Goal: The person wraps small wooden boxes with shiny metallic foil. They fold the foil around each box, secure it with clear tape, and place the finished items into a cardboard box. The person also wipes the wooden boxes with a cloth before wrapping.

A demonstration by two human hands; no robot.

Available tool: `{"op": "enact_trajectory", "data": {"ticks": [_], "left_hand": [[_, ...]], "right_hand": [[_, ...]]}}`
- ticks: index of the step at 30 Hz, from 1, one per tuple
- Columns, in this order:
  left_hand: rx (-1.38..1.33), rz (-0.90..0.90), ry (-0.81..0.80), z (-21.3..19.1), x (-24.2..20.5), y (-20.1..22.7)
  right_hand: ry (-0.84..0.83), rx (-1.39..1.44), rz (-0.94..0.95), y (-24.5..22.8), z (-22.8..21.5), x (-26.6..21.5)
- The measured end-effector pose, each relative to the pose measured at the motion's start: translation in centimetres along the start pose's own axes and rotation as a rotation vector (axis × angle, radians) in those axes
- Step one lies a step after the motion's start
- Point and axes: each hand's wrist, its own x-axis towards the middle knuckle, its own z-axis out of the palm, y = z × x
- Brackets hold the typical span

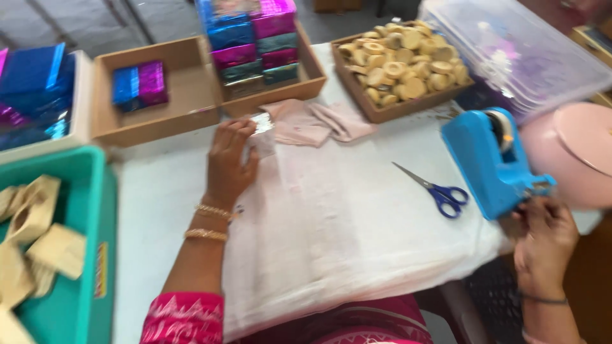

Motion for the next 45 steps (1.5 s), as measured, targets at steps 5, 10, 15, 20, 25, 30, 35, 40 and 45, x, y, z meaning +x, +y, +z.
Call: {"op": "enact_trajectory", "data": {"ticks": [5,10,15,20,25,30,35,40,45], "left_hand": [[0.035,0.006,0.033,0.1,0.1,-0.1],[-0.014,0.003,0.028,0.6,0.0,-0.5],[0.0,0.022,0.058,0.7,0.3,-0.4],[0.014,0.024,0.092,1.0,0.1,-0.5],[0.022,0.014,0.086,1.2,0.0,-0.7],[0.011,0.021,0.086,0.5,0.3,-0.2],[-0.01,0.006,0.068,0.6,0.3,-0.2],[0.01,0.014,0.064,0.9,0.0,-0.6],[-0.035,0.0,0.055,0.7,0.1,-0.5]], "right_hand": [[0.019,0.011,-0.092,0.7,2.1,-3.4],[-0.186,-0.389,-0.291,-3.2,10.7,-7.6],[-0.511,-0.363,-0.169,-6.3,22.6,-4.2],[-0.829,-0.367,-0.18,-8.2,35.2,-2.1],[-1.049,-0.602,-0.419,-8.2,45.0,-1.6],[-1.138,-0.583,-0.47,-6.0,47.8,-1.2],[-1.116,-0.647,-0.505,-5.8,48.3,-1.0],[-1.187,-0.722,-0.573,-5.4,48.7,-0.1],[-1.249,-0.546,-0.418,-5.3,48.4,0.5]]}}
